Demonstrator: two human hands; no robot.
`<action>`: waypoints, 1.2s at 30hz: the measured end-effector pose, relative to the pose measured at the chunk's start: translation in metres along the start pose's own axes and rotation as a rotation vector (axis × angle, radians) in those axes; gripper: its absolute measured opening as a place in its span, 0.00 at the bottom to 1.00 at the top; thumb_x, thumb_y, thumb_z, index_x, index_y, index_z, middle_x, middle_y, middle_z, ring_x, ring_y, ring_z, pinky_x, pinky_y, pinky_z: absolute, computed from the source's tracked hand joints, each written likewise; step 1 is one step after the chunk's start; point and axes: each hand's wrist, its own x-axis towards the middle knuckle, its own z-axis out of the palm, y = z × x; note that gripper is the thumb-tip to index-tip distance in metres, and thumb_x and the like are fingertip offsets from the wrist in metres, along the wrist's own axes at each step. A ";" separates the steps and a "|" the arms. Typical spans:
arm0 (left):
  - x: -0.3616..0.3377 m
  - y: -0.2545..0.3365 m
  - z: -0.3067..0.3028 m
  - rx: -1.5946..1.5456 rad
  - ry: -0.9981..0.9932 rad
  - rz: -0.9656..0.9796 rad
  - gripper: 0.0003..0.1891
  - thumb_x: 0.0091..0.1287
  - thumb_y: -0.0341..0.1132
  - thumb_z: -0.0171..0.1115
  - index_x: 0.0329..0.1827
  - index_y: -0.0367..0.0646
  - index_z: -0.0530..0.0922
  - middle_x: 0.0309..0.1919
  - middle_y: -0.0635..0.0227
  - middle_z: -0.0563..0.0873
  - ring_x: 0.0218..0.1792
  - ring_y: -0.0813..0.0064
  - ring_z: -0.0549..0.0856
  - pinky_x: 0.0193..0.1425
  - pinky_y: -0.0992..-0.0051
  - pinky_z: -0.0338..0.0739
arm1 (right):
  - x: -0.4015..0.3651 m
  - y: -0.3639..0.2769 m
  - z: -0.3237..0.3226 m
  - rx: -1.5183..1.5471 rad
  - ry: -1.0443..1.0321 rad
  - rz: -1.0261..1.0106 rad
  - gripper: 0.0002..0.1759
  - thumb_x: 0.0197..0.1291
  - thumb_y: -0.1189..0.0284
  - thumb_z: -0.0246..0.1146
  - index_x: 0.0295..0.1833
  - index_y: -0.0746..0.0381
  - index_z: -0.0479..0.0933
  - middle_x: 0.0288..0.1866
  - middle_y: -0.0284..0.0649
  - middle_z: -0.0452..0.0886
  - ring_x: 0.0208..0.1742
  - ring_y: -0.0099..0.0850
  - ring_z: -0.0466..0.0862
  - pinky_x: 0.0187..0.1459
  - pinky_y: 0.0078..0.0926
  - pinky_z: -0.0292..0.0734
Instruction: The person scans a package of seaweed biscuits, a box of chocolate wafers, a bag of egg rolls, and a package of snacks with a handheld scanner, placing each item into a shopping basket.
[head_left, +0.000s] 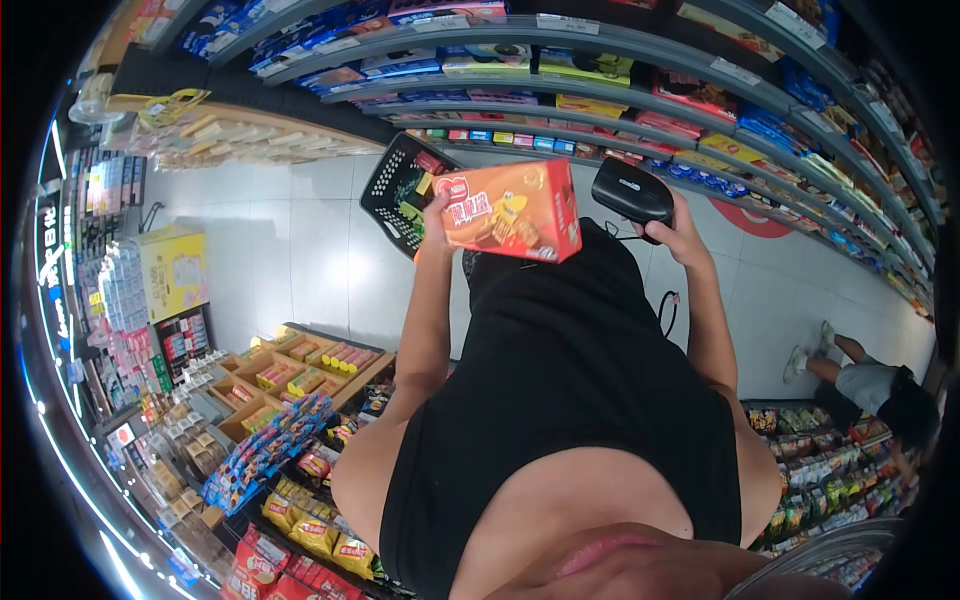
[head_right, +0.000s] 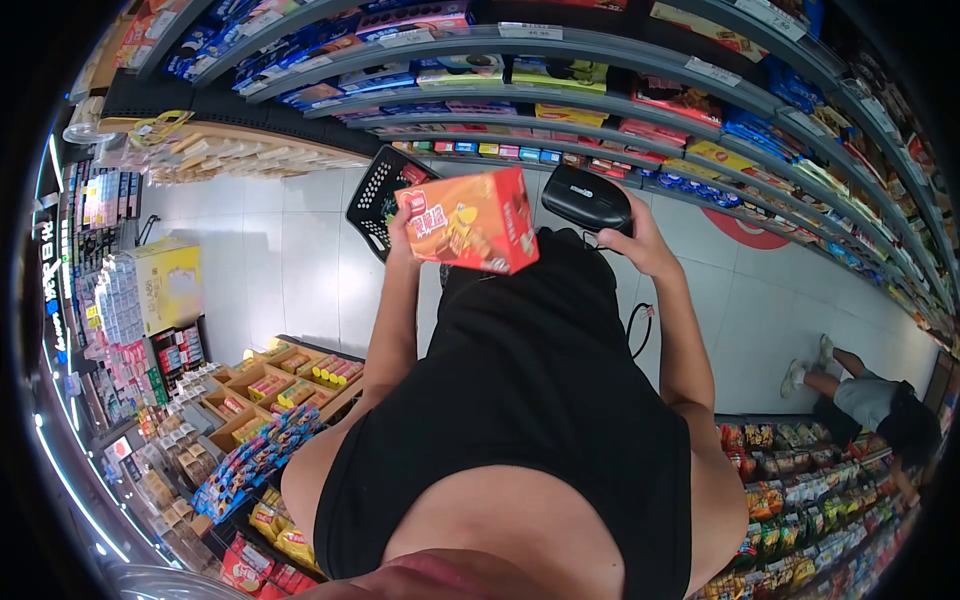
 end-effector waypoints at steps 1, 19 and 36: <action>-0.003 0.012 0.006 -0.002 0.068 -0.024 0.31 0.71 0.47 0.64 0.70 0.35 0.72 0.61 0.45 0.84 0.60 0.45 0.86 0.67 0.44 0.81 | 0.002 0.000 0.000 0.003 0.003 -0.003 0.48 0.56 0.57 0.75 0.77 0.70 0.65 0.65 0.43 0.79 0.64 0.29 0.78 0.66 0.28 0.72; -0.009 0.057 0.096 0.524 0.186 0.561 0.20 0.67 0.29 0.72 0.58 0.34 0.77 0.50 0.55 0.89 0.46 0.69 0.91 0.53 0.70 0.88 | 0.025 -0.010 0.031 -0.102 -0.051 -0.023 0.46 0.58 0.63 0.75 0.77 0.70 0.65 0.70 0.44 0.76 0.71 0.31 0.74 0.74 0.31 0.64; 0.027 -0.036 0.090 -0.826 -0.665 -0.332 0.31 0.75 0.55 0.59 0.69 0.39 0.71 0.55 0.63 0.85 0.49 0.62 0.89 0.48 0.61 0.87 | 0.027 -0.025 0.055 -0.039 -0.202 -0.068 0.48 0.57 0.61 0.75 0.78 0.69 0.63 0.72 0.46 0.75 0.73 0.34 0.75 0.75 0.33 0.65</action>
